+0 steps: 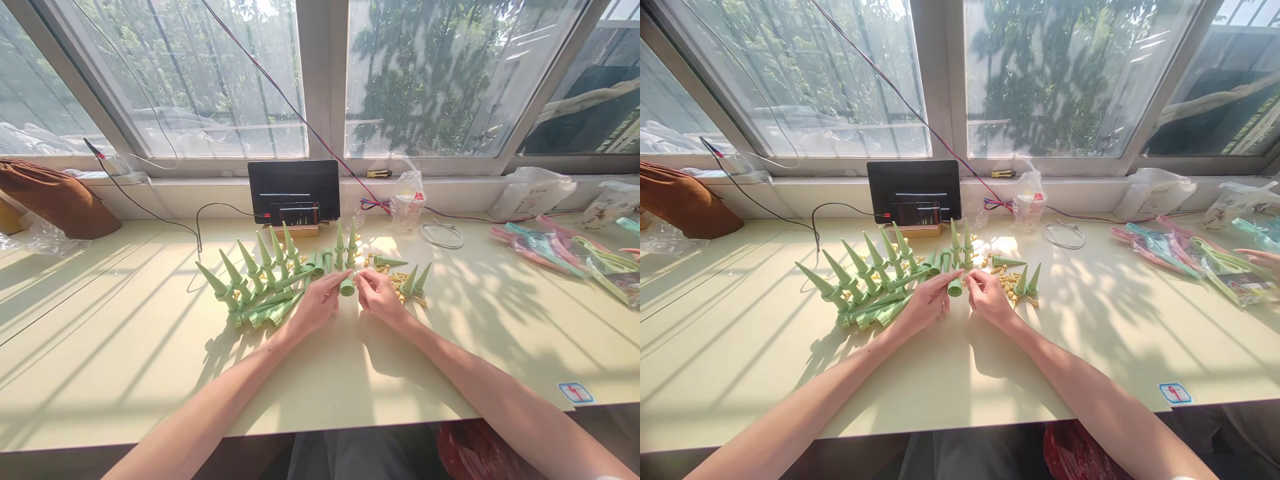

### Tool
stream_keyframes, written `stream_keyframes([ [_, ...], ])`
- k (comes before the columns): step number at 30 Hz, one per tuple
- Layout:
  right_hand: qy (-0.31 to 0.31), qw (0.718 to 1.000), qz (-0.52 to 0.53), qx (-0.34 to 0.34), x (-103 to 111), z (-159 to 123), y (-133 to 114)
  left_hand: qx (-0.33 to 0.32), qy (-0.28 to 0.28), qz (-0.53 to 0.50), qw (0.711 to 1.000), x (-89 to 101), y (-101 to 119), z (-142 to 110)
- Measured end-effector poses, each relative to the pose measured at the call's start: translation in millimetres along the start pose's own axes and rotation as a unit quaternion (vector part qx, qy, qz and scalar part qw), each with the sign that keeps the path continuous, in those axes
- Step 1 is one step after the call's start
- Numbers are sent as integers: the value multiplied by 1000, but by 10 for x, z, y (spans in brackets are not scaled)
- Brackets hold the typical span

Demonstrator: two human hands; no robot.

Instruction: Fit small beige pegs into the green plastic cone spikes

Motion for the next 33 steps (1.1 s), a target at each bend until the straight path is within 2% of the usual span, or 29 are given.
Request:
stream_keyframes([
  [7,-5,1000,-8,-6,-19,-3,-39,-72,15,17,997,32,-45,30],
  [14,-10,999,-41,-6,-24,22,-12,-83,22,61,994,43,-24,20],
  [18,-5,999,-47,-9,-12,23,-5,-58,33,82,994,46,-21,15],
  [27,13,1000,-18,3,-35,41,86,45,77,27,996,24,25,19],
  [30,24,999,-14,16,-40,43,89,62,73,41,995,17,22,30],
  [33,31,999,-9,26,-45,44,82,54,54,12,997,13,26,36],
])
Point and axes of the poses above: each hand's wrist, its own z-axis towards the middle knuckle, its own x-axis out of the back of the hand, y = z × x, the point moved 1 cm from there along z, towards the middle knuckle, and after that the axes turned 2 degrees about y, right-handed, at the moved point
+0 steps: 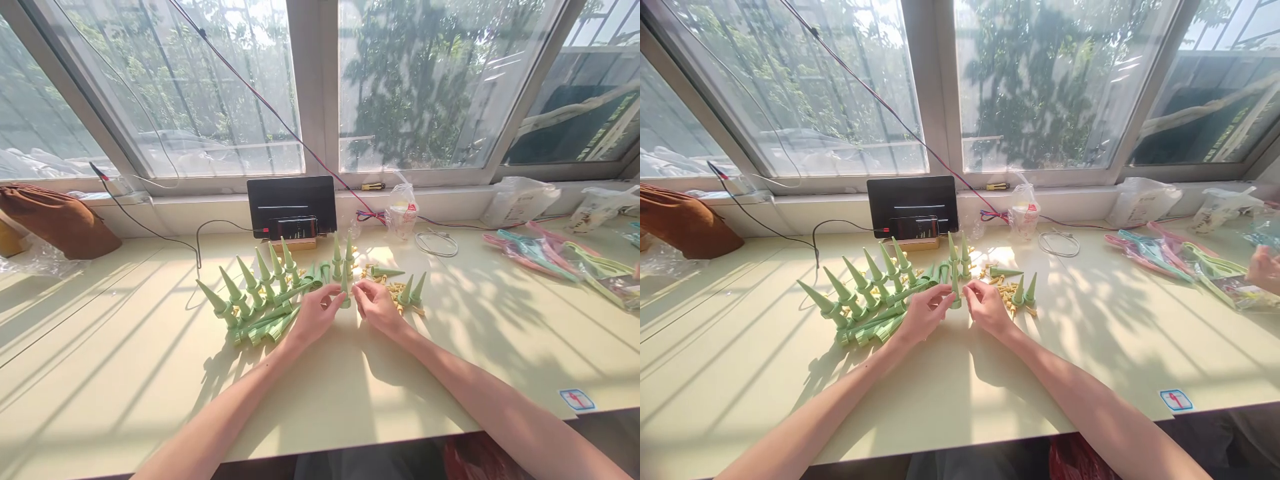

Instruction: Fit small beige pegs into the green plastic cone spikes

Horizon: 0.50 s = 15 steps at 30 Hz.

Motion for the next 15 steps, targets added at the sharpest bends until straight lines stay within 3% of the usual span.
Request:
stream_keyframes([
  [6,1,999,34,-10,-17,1,3,-9,-15,-42,999,-3,-14,6],
  [15,-15,997,56,-40,-26,-9,-4,-25,-3,-4,1000,-4,-43,-20],
])
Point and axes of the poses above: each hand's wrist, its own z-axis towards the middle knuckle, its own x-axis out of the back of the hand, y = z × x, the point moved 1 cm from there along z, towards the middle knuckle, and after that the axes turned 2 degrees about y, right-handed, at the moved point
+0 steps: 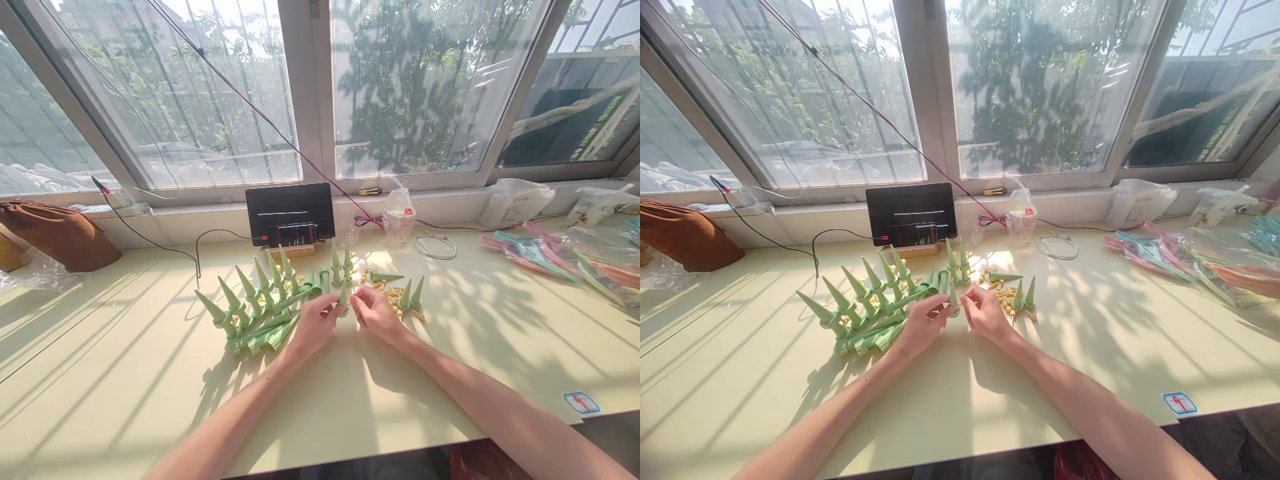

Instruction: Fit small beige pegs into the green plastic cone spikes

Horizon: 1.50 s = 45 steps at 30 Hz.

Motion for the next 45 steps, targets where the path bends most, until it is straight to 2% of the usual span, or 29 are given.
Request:
stream_keyframes([
  [11,-37,989,97,-101,14,-5,-27,-127,-25,80,988,29,64,-32],
  [14,-42,985,120,-115,14,-6,-13,-131,-24,86,987,23,65,-41],
  [25,-35,988,99,-111,10,-29,2,-18,-13,6,1000,-56,55,-62],
  [30,-33,993,69,-86,14,-36,15,51,-4,-58,997,-75,67,-51],
  [39,-25,999,-13,-32,41,-52,28,139,-80,-197,967,-42,117,-31],
  [45,-27,998,-60,9,53,-54,29,198,-100,-272,936,-40,51,-17],
])
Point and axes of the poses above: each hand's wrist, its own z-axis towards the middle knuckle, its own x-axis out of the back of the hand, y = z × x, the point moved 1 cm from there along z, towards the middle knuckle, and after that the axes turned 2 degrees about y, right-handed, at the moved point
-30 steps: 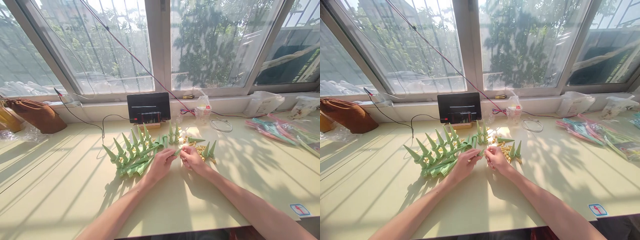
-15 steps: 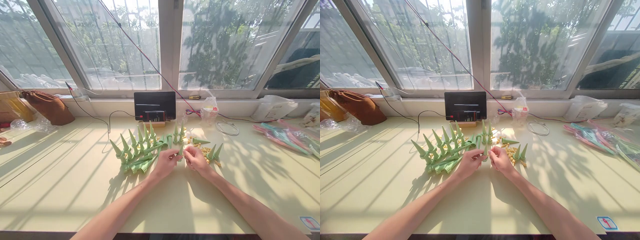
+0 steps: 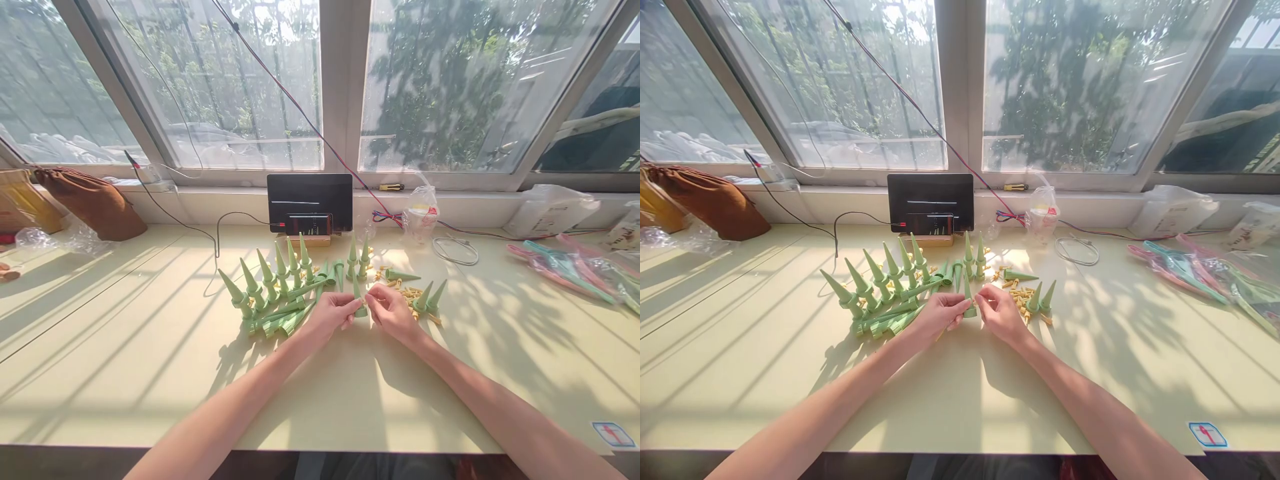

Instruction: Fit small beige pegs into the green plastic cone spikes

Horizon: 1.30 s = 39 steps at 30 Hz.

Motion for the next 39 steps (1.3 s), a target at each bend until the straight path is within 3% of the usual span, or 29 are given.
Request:
stream_keyframes([
  [7,2,997,-65,39,22,-53,-82,52,-28,-75,995,12,41,-5],
  [18,24,997,-44,62,35,-12,-40,-60,7,54,997,-33,47,-34],
  [39,27,999,-29,29,-14,-32,-69,-120,50,120,984,-43,30,21],
])
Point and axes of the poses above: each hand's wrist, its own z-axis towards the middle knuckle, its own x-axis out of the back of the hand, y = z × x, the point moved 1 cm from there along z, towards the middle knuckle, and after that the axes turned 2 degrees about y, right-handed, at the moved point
